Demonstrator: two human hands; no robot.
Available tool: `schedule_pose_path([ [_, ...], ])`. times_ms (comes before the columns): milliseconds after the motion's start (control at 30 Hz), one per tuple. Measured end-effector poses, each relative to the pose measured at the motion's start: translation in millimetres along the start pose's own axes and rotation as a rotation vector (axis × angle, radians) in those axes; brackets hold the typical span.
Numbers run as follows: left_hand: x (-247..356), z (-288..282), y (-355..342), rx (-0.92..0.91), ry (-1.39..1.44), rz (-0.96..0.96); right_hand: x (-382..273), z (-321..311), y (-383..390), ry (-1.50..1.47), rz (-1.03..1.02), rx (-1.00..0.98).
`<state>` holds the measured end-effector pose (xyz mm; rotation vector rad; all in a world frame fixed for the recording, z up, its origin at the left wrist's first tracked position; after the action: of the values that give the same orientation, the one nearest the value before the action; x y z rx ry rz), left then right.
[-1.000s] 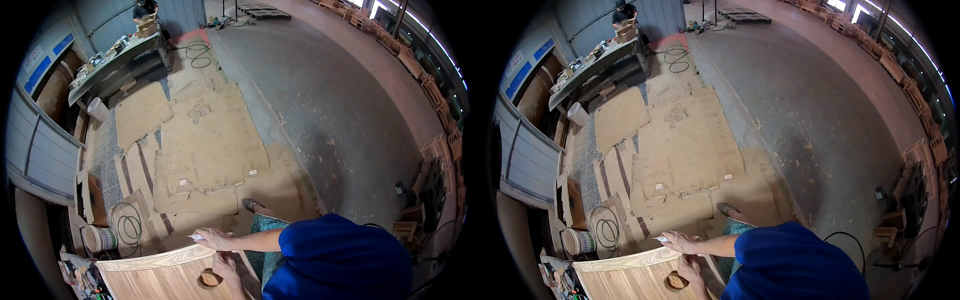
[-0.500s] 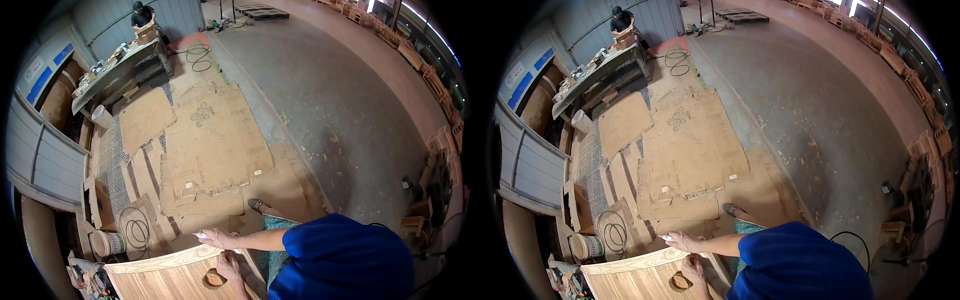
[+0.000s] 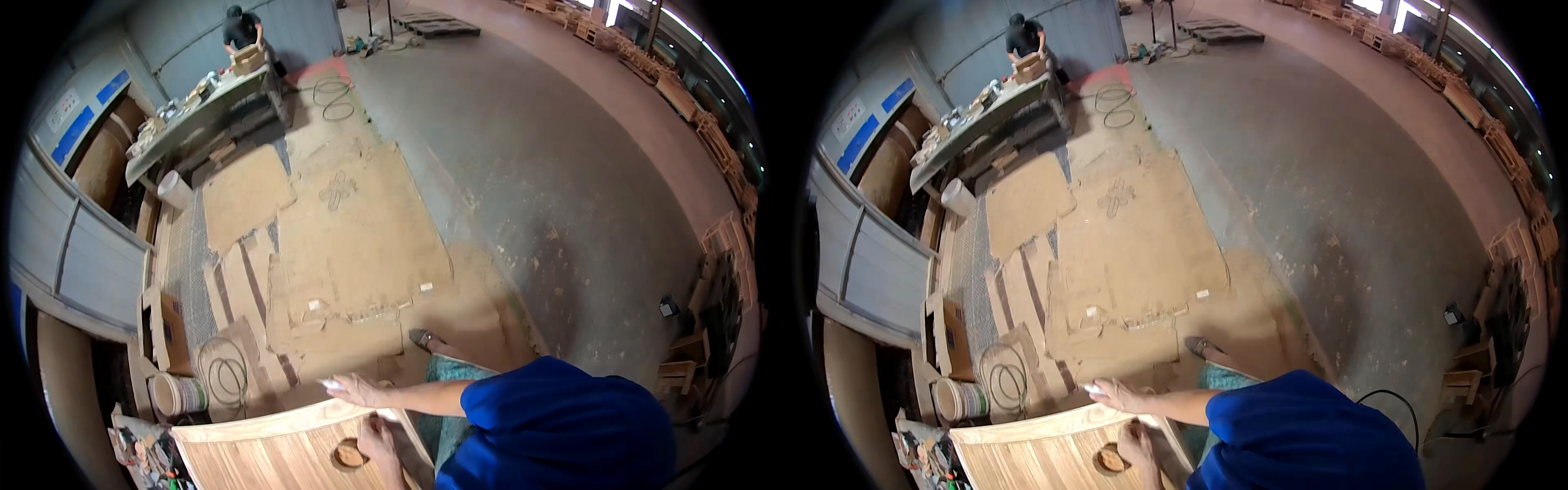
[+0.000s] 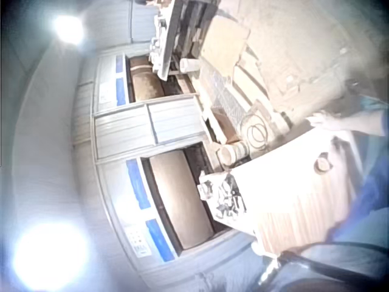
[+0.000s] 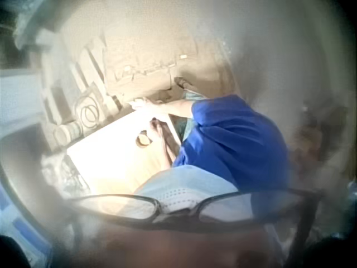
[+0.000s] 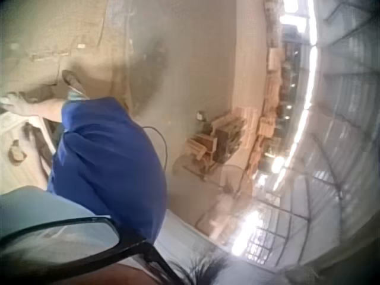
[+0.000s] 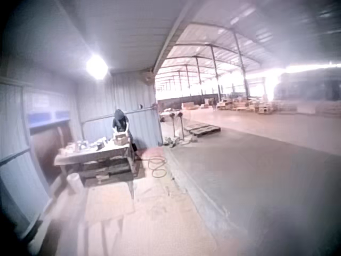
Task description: The person applies a liquid finish to a wooden board using a small bottle and a cloth, then wipes the surface. They later use a handheld orbital sander to smooth the edges and surface of the board.
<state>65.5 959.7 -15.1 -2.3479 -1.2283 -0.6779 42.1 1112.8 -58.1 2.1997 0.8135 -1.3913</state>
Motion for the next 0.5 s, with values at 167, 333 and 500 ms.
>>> schedule_pose_path([
  [167, 4.3, -4.0, -21.0, -0.089, 0.059, -0.174, -11.3, -2.0, -7.5, -0.006, 0.045, -0.077],
  [333, 8.0, 5.4, -26.2, -0.123, 0.12, -0.162, -8.0, -22.5, -20.0, -0.05, 0.041, 0.08],
  [500, -9.1, -16.0, -11.6, -0.057, 0.084, -0.253, -15.3, -25.7, -17.7, -0.087, 0.018, 0.108],
])
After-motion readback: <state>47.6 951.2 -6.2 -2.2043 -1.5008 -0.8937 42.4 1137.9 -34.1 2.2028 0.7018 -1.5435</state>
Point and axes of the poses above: each hand's wrist, its own y-axis away from the middle knuckle, its own z-axis out of the palm, x = y × z, the point moved 4 cm from there along -y, towards the middle knuckle, and after that the axes turned 12 degrees about x, right-handed, at the moved point
